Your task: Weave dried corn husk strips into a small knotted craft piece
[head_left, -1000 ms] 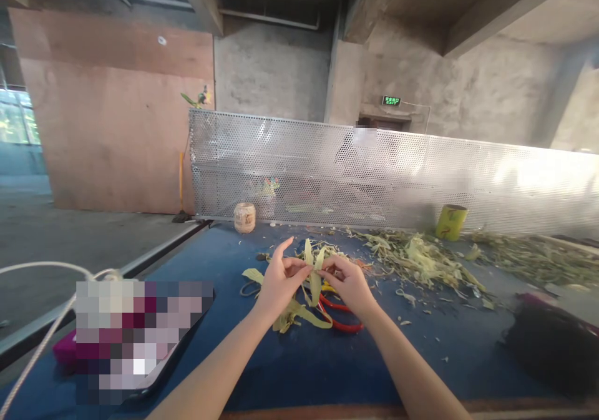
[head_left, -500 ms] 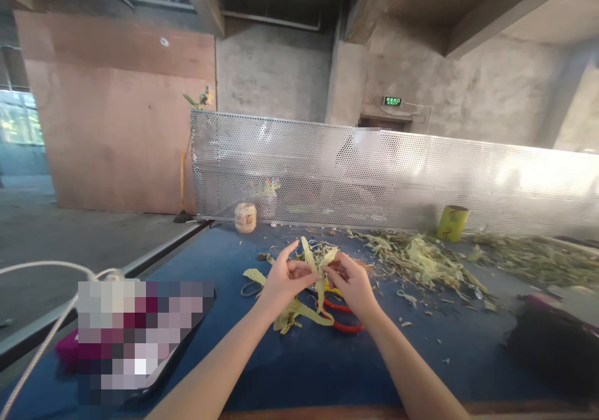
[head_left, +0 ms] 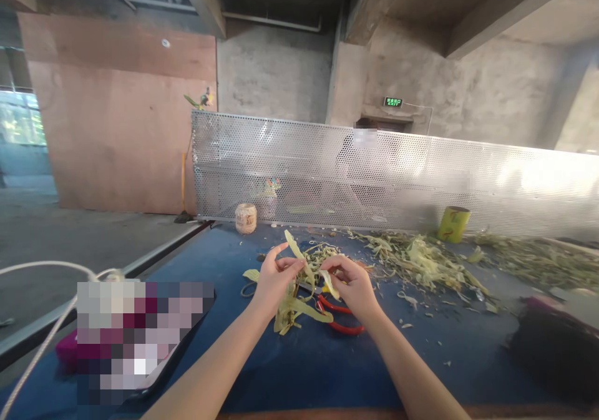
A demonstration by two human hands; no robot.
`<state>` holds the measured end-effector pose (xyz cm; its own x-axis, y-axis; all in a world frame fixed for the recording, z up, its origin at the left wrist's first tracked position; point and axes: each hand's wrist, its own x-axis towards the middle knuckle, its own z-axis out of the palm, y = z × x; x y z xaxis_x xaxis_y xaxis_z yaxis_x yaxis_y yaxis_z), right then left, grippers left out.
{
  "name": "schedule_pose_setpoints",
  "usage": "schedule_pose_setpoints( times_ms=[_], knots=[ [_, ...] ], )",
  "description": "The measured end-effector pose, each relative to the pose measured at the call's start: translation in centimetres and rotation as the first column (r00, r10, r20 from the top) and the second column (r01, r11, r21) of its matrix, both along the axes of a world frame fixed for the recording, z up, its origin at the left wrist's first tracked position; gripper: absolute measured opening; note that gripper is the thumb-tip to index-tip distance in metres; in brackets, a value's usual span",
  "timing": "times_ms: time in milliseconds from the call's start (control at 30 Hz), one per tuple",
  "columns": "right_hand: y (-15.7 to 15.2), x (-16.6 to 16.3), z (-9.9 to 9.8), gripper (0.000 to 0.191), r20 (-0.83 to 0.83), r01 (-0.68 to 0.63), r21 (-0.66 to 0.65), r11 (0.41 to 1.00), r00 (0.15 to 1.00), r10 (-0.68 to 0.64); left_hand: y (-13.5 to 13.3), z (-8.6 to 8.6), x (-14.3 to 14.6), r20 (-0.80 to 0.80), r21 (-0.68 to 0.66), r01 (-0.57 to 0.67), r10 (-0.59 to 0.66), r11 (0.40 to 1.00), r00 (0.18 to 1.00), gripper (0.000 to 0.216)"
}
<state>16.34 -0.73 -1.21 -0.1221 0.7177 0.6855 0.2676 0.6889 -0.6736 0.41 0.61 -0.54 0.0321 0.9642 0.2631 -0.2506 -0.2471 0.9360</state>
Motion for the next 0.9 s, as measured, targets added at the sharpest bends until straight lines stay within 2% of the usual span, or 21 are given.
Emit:
schedule_pose_setpoints(
  times_ms=[133,300,433,567,667,733,800,900],
  knots=[
    [0.1,-0.2,0.0,0.027,0.049,-0.049,-0.063,0.997,0.997,0.052,-0.1,0.1,-0.1,0.007,0.038,0.013,-0.013,0.999,1.0,0.064],
    [0.7,-0.3,-0.4,0.011,0.038,-0.015,-0.144,0.99,0.999,0.02,-0.9,0.8,0.0,-0.034,0.04,0.047,-0.046,0.998,0.998,0.072],
    [0.8,-0.2,-0.3,0.006,-0.008,0.037,-0.115,0.993,0.999,-0.038,-1.0,0.7,0.1,-0.097,0.036,0.164,-0.16,0.986,0.982,0.077],
    [0.6,-0.2,-0.3,0.005,-0.007,0.057,0.013,0.998,0.998,-0.056,-0.6,0.4,0.2,-0.108,0.05,0.108,-0.102,0.993,0.989,0.075],
    [0.4,-0.1,-0.3,0.01,0.025,0.064,0.167,0.984,0.997,-0.069,-0.2,0.3,0.4,-0.052,0.029,0.018,-0.017,0.999,0.998,0.076],
    [0.2,-0.1,-0.2,0.011,0.054,0.051,0.213,0.976,0.996,-0.064,0.1,0.2,0.3,0.031,0.0,-0.038,0.038,0.999,0.999,0.076],
    [0.1,-0.1,-0.2,0.011,0.072,0.033,0.19,0.981,0.996,-0.047,0.3,0.1,0.2,0.131,-0.023,-0.061,0.063,0.998,0.989,0.076],
    [0.1,-0.2,-0.1,0.014,0.092,0.019,0.088,0.996,0.995,-0.027,0.4,0.0,0.1,0.212,-0.019,-0.021,0.024,1.0,0.977,0.079]
  ],
)
